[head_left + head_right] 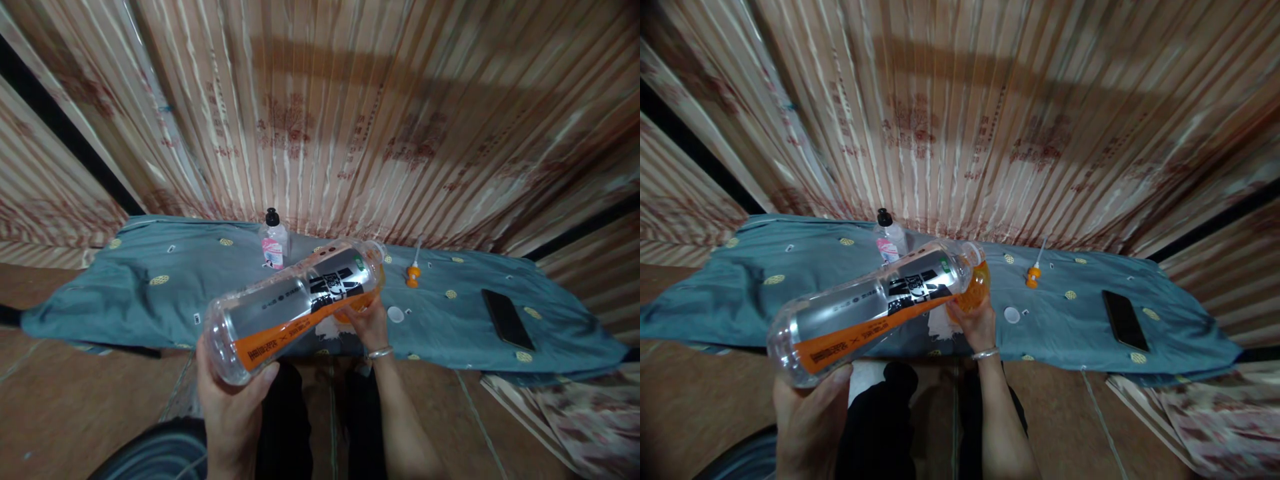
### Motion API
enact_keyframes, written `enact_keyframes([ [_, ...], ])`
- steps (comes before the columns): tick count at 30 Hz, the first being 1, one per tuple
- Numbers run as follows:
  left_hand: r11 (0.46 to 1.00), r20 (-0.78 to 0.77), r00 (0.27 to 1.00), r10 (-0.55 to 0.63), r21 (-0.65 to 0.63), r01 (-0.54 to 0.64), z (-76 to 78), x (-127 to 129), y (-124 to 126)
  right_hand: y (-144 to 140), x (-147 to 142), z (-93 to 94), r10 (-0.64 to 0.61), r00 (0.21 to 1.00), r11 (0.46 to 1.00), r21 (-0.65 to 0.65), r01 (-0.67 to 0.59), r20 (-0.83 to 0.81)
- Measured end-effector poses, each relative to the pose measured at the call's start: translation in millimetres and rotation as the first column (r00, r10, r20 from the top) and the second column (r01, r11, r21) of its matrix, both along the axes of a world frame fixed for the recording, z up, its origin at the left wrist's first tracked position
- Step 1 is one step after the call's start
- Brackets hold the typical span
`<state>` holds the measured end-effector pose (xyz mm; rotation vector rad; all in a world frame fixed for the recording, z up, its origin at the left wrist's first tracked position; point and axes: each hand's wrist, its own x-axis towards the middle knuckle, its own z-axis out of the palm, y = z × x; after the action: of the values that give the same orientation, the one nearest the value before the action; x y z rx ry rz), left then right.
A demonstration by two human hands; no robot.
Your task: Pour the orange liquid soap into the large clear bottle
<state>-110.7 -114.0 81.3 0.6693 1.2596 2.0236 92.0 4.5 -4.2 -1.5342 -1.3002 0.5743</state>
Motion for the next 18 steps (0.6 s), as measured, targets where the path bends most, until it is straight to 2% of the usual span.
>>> enact_keyframes([
  [6,1.000,0.007,1.000,0.002,-0.004,-0.002,1.3,0.7,-0.7,-0.9,-0.8,3.5,-0.005,1.000,0.999,-0.035,0.005,0.007],
  [18,1.000,0.015,1.000,-0.005,0.012,0.005,-0.1,0.8,-2.4,-1.4,-0.1,1.7,0.000,1.000,1.000,-0.024,0.000,0.013],
])
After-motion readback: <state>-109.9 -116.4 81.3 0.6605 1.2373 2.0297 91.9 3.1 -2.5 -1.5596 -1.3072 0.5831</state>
